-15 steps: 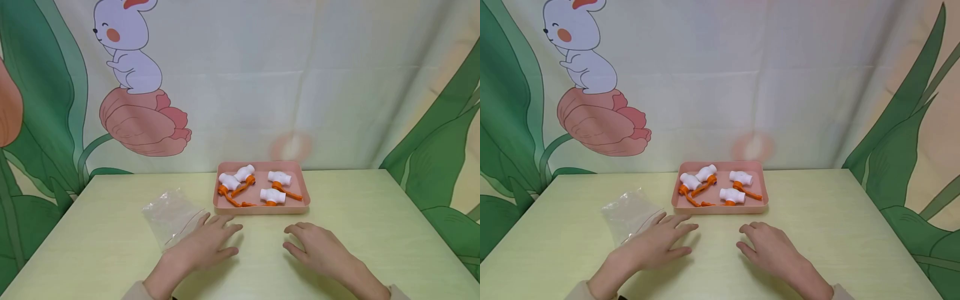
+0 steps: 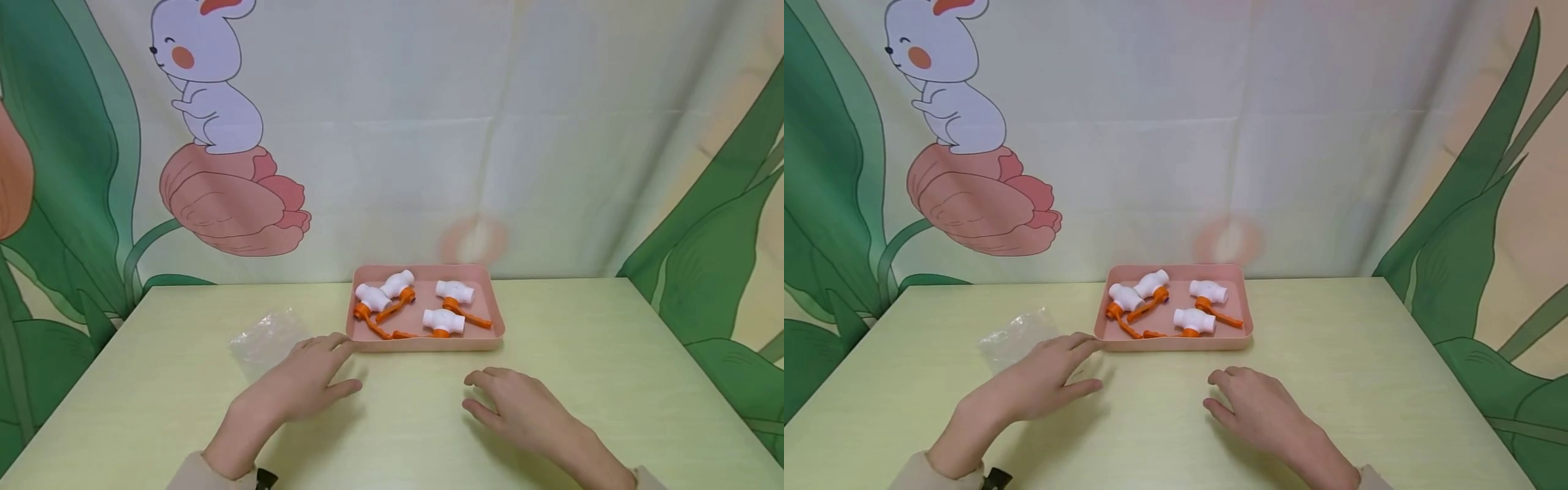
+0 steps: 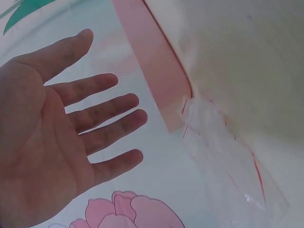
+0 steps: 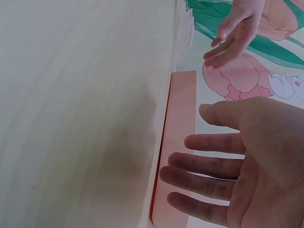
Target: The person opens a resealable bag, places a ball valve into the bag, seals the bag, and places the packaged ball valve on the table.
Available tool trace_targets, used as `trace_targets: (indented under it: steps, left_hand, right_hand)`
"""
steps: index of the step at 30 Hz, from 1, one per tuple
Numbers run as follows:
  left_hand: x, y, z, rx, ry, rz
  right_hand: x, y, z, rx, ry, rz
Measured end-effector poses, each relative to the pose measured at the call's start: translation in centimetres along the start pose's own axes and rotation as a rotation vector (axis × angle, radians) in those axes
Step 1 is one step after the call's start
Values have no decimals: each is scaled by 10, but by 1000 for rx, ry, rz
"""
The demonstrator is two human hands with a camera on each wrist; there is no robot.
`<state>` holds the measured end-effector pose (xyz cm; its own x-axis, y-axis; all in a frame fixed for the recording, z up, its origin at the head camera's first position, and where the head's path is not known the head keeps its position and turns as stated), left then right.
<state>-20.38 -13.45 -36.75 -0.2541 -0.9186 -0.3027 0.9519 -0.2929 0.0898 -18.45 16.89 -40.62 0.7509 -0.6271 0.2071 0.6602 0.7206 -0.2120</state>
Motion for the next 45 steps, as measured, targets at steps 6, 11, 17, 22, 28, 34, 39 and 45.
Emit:
trace_targets:
  steps: [6,11,17,22,28,34,39,45]
  left_hand:
    - [11,-3,8,24,21,37]
    - [20,-3,12,35,-3,82]
    - [29,-3,13,101,-45,198]
    - [36,-5,9,159,-72,249]
    - [42,-5,5,203,-35,269]
    - [37,-2,8,219,-33,256]
    - [35,-1,14,193,-26,243]
    - [37,-7,17,171,-49,233]
  right_hand:
    - [-1,0,0,13,-7,-18]
    - [-2,0,0,16,-10,-34]
    - [-2,2,1,9,-23,-27]
    - [-3,2,0,5,-28,-26]
    - [-4,2,0,12,-35,-24]
    - [-4,2,0,5,-35,-24]
    - [-5,2,0,16,-47,-40]
    - [-5,1,0,31,-68,-57]
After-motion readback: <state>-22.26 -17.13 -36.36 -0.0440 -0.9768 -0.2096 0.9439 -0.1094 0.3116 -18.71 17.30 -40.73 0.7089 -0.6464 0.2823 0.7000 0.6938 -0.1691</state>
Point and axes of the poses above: each hand's wrist, its own y-axis away from the middle knuckle, its own z-axis out of the back of the hand, x = y × z, the point moved 3 cm from there along -y, towards the middle knuckle, and after that the axes turned 15 degrees about z, right-handed, at the moved point
